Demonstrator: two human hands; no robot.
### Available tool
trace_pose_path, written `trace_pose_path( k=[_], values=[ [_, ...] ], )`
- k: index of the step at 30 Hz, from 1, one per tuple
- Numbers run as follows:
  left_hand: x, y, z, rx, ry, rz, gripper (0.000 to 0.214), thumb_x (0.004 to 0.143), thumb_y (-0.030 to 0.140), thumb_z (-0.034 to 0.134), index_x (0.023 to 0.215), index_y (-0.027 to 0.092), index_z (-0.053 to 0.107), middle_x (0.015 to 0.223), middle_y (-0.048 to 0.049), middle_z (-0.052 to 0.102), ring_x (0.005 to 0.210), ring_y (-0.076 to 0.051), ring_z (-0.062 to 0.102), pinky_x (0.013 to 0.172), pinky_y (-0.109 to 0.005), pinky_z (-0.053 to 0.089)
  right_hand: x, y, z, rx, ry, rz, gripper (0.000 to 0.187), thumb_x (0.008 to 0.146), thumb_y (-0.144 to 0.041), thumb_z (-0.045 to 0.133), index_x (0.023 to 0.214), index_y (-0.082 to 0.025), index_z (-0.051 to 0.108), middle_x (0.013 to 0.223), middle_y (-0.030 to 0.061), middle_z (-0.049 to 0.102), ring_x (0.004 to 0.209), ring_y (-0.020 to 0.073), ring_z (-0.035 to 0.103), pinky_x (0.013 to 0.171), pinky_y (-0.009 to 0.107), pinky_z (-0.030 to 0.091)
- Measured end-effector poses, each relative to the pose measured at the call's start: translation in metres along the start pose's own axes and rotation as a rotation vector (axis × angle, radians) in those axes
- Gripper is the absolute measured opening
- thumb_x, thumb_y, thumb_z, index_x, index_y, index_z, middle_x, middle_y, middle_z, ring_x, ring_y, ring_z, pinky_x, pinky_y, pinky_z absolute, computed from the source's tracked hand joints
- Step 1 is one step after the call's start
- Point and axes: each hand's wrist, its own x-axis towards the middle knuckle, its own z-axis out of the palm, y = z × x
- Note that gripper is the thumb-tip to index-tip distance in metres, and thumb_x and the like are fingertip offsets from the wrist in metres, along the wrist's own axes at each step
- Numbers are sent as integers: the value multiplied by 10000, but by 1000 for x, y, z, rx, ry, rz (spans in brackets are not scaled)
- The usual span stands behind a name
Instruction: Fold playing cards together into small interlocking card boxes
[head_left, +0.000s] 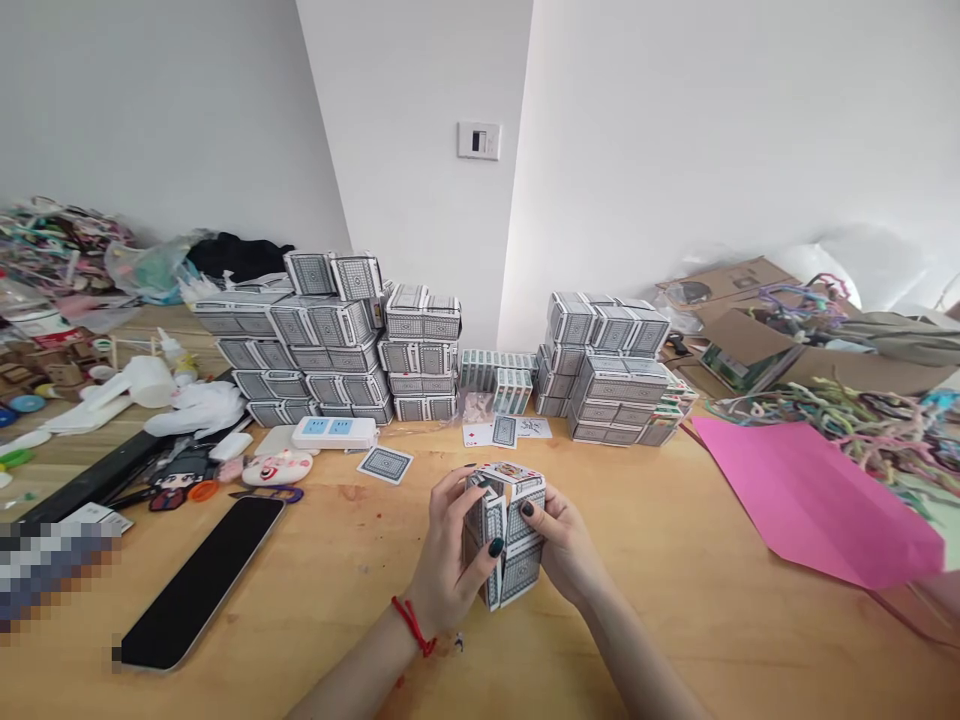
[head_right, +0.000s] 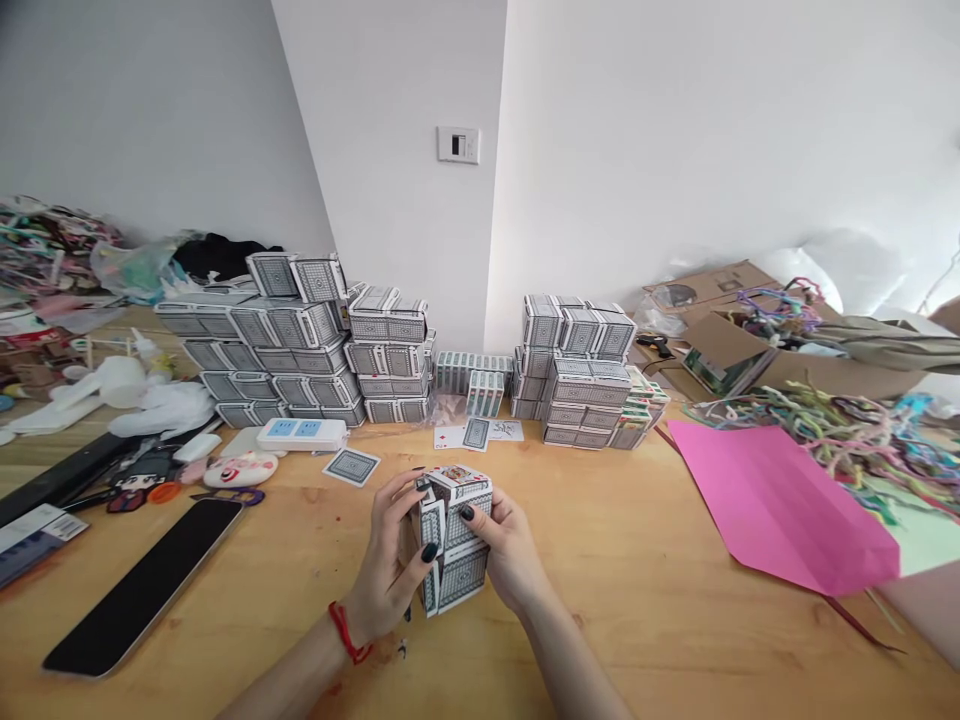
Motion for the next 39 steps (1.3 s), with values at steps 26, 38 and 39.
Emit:
trace_pose_path(
  k=[26,38,39],
  values=[
    [-1,1,1,-36,2,-36,434,830,366,404,1237,251,303,1273,-117,271,1229,-267,229,979,-502,253,3,2,-5,-13,69,-20,299,685,-394,632,914,-203,622,901,53,669,845,227,590,709,318,449],
    [-1,2,1,-40,-9,-39,428,840,360,385,1248,258,303,1289,-112,261,1235,-271,221,987,-507,241,3,5,-5,18,62,-32,252,700,-362,628,904,-215,630,894,35,670,855,220,584,723,315,439],
    [-1,2,1,-43,-9,-41,427,840,356,388,1248,262,305,1292,-110,258,1234,-270,226,986,-505,245,3,5,-5,18,62,-34,248,700,-361,628,902,-217,630,893,33,670,852,218,585,724,314,438]
  ],
)
